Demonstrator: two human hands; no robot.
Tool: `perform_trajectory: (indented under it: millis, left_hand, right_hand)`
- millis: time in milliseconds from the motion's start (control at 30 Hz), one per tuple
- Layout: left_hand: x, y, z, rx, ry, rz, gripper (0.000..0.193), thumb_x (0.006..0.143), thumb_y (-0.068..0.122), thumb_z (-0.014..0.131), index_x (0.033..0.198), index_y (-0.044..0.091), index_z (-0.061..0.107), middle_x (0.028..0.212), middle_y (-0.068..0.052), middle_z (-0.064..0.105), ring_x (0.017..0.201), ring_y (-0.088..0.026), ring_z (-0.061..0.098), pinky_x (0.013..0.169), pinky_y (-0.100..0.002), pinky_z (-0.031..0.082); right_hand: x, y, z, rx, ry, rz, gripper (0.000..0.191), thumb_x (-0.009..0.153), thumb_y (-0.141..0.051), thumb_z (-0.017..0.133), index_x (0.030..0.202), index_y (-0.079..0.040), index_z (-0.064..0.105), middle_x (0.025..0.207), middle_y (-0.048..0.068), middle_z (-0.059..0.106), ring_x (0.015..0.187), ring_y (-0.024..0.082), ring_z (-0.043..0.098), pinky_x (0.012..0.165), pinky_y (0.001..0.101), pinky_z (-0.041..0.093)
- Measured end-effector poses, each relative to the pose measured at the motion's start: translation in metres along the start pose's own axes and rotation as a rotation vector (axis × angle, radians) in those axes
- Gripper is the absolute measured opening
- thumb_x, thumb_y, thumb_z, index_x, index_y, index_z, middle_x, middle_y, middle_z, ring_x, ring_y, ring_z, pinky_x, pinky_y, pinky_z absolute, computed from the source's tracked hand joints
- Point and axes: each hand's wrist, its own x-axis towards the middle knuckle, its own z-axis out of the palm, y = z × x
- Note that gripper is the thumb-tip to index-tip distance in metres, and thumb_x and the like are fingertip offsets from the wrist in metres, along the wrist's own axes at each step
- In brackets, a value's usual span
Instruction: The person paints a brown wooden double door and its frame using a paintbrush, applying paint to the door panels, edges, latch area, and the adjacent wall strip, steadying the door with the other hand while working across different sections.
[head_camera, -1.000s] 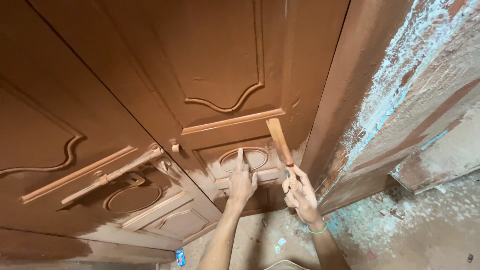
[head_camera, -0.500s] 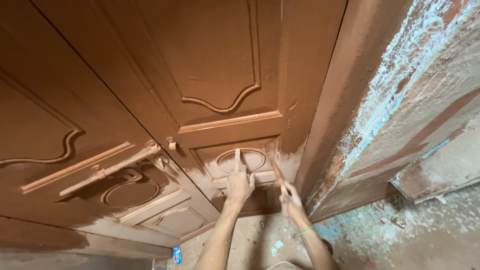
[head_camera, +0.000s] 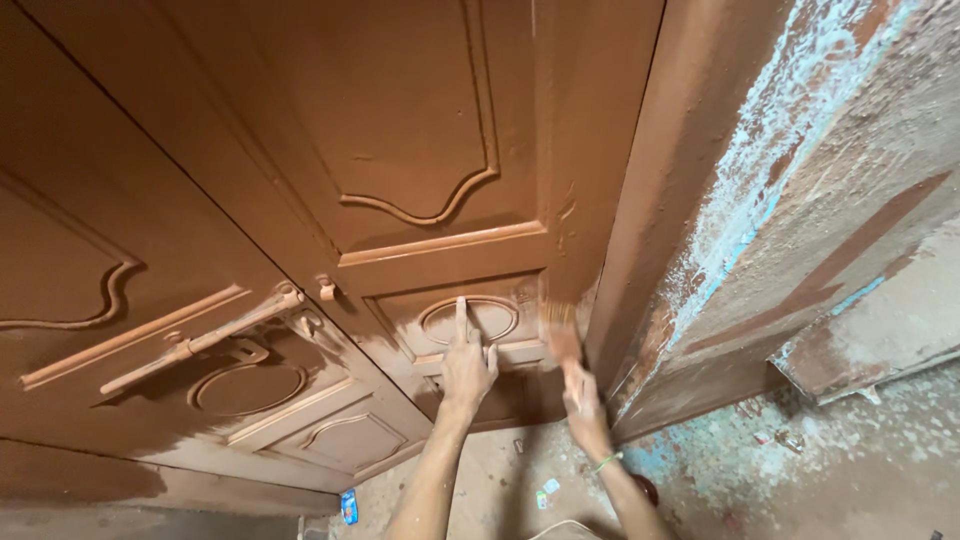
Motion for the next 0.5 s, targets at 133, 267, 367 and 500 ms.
perform_trajectory:
  millis: [133,267,367,500]
  left_hand:
    - [-0.002,0.0,0.0,0.003,0.037,0.021,0.032,0.081,0.018,0.077,0.098,-0.007,0.066,0.166,-0.021,0.022,0.084,-0.038,0.068,0.073,-0.047,0.057]
    - [-0.001,0.0,0.002,0.009,0.038,0.025,0.032,0.081,0.018,0.077,0.098,-0.008,0.066,0.166,-0.022,0.021,0.082,-0.037,0.069,0.073,-0.046,0.058]
    - [-0.001,0.002,0.004,0.013,0.067,0.028,0.034,0.079,0.017,0.077,0.098,-0.009,0.066,0.166,-0.022,0.02,0.083,-0.039,0.069,0.073,-0.047,0.058]
    - [-0.002,0.004,0.003,0.016,0.034,0.0,0.033,0.081,0.018,0.076,0.098,-0.008,0.066,0.167,-0.021,0.018,0.083,-0.038,0.069,0.074,-0.047,0.058]
  right_hand:
    - [-0.015,0.012,-0.005,0.034,-0.134,0.333,0.057,0.091,0.01,0.043,0.146,-0.001,0.05,0.144,0.016,0.062,0.136,0.025,0.057,0.117,0.0336,0.04]
    - [0.008,-0.005,-0.02,0.19,-0.067,0.239,0.068,0.082,0.016,0.037,0.148,0.001,0.048,0.152,0.017,0.054,0.142,0.025,0.05,0.12,0.0342,0.034]
    - [0.024,-0.053,-0.036,0.327,-0.016,0.025,0.059,0.092,0.01,0.04,0.151,0.005,0.04,0.158,0.02,0.045,0.147,0.028,0.042,0.122,0.0357,0.029]
    - [0.036,-0.102,-0.046,0.212,0.089,-0.172,0.046,0.106,-0.002,0.044,0.15,0.008,0.04,0.158,0.02,0.046,0.145,0.026,0.048,0.122,0.0347,0.036]
